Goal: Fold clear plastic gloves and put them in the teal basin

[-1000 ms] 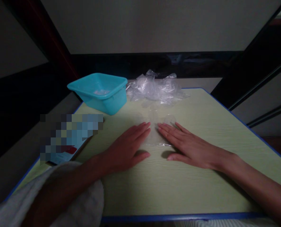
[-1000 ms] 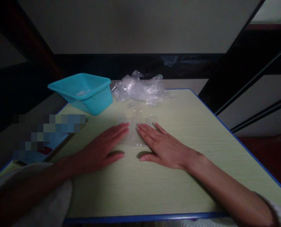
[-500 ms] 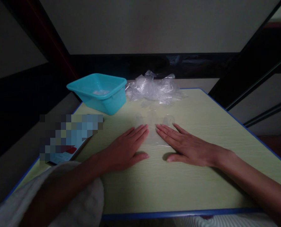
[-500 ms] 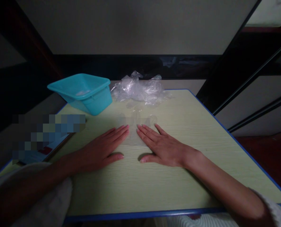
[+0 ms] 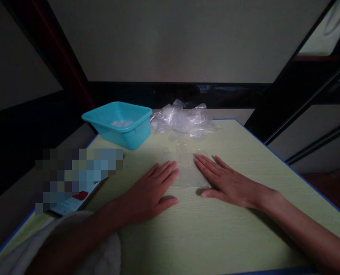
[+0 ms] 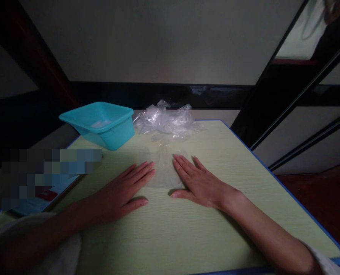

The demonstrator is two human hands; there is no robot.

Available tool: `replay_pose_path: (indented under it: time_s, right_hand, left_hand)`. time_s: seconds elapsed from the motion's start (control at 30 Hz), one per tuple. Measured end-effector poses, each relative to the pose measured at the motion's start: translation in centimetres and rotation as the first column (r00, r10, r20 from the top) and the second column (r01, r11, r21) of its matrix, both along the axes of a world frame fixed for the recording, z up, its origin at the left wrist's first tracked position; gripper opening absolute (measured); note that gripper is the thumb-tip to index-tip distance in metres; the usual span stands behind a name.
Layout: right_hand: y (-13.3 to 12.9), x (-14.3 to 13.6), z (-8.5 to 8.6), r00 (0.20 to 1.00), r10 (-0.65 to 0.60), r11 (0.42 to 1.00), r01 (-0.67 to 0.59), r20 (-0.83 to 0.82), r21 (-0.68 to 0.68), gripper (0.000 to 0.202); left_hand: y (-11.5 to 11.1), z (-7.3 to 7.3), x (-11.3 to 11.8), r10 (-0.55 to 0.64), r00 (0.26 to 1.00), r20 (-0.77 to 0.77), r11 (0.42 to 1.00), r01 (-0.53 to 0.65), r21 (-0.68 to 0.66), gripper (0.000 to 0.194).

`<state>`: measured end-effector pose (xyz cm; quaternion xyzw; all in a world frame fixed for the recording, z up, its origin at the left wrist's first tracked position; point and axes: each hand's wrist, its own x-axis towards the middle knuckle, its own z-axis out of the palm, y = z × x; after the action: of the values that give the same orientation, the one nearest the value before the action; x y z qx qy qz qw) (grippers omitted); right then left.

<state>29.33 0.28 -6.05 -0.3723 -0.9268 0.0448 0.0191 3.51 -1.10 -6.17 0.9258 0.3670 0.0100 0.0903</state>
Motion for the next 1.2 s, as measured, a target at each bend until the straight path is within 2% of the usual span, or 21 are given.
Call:
replay_pose_path:
  time_s: [0.47,0.8,1.2]
  right_hand:
    - [0.2,0.2,0.8,0.983,-0.174,0.984,0.176,0.05,-0.021,0.088]
    - [0.2,0.0,0.9,0.983,-0.181,0.982,0.182,0.028,-0.053,0.086]
    - [0.3,0.1,0.9,0.983,-0.185,0.981,0.185,0.014,-0.064,0.087]
  left_hand:
    - [-0.2,0.4,0.1,0.025,0.997,-0.071,1.0,-0.024,0.019,0.061]
    - [0.0,0.2,0.0,0.063,0.993,-0.096,0.998,-0.063,-0.002,0.059]
    - [0.0,-0.4,-0.4,0.036,0.999,-0.032,0.999,-0.036,0.015,0.057]
